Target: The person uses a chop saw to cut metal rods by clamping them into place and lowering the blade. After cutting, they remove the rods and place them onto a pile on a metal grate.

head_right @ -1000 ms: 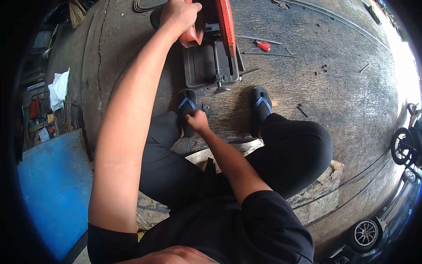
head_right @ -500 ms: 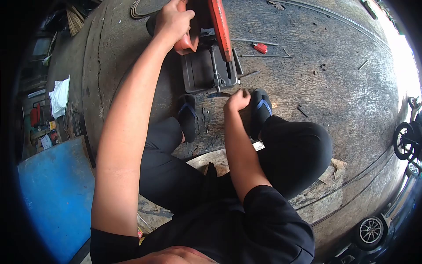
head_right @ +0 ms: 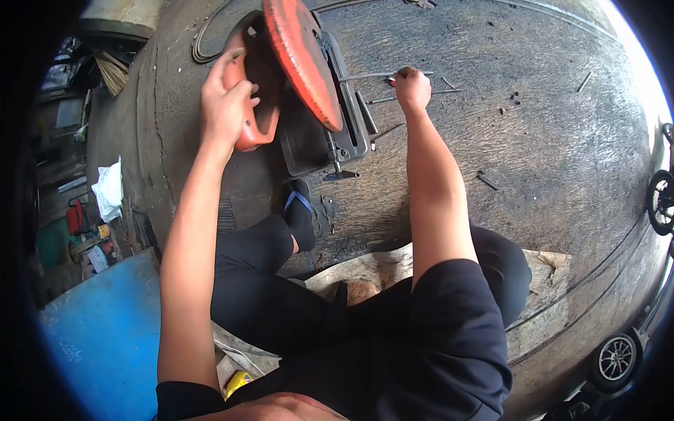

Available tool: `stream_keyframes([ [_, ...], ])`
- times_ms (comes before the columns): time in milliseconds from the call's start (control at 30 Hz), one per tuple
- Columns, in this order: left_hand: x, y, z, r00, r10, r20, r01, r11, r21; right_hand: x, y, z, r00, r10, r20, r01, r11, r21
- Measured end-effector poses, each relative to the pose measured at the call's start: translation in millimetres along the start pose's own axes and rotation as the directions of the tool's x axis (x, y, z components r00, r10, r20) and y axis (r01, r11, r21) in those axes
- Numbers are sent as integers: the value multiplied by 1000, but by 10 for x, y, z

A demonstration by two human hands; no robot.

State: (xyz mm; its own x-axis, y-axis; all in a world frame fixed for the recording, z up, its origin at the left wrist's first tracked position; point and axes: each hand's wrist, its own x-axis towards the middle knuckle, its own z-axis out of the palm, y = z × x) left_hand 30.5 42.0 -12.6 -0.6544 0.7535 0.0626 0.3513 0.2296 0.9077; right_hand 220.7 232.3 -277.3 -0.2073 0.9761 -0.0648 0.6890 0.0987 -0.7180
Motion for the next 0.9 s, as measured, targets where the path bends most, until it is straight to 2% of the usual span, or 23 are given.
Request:
stream_keyframes([
  [100, -22, 51, 12, 999, -39, 21, 39, 999, 7, 163, 134, 383, 999, 39, -33, -40, 999, -1],
  [133, -37, 85, 19, 998, -59, 28, 58, 997, 49, 169, 98, 427, 1000, 12, 2, -12, 997, -82],
  [200, -68, 70, 14, 993, -103, 54, 101, 995, 25, 305, 319, 801, 980, -197, -28, 192, 974, -122],
  [233, -79, 78, 18, 993, -101, 54, 99, 994, 39, 334, 309, 842, 981, -192, -28, 188, 976, -108],
  [300, -85, 100, 41, 990, -136, 32, 134, 989, 59, 391, 306, 901, 904, -380, 195, 427, 827, -367],
  [400, -94, 105, 40, 988, -147, 56, 140, 985, 104, 395, 372, 1018, 874, -455, 172, 485, 793, -368],
  [533, -96, 110, 57, 987, -153, 45, 147, 982, 121, 461, 422, 1082, 823, -512, 246, 567, 725, -392],
  [600, -96, 121, 68, 987, -155, 30, 151, 982, 112, 483, 419, 1099, 817, -466, 340, 575, 704, -417],
  [667, -91, 128, 85, 988, -154, 5, 153, 984, 95, 531, 449, 1120, 771, -518, 370, 636, 660, -401],
  [733, -90, 136, 77, 987, -160, 16, 158, 983, 98, 582, 480, 1092, 767, -562, 310, 640, 698, -321],
  [867, -55, 105, 28, 986, -154, 63, 145, 980, 138, 648, 334, 677, 798, -531, 285, 561, 827, -29],
  [900, -54, 120, 48, 988, -147, 47, 138, 979, 152, 604, 296, 613, 839, -501, 213, 499, 864, 69],
])
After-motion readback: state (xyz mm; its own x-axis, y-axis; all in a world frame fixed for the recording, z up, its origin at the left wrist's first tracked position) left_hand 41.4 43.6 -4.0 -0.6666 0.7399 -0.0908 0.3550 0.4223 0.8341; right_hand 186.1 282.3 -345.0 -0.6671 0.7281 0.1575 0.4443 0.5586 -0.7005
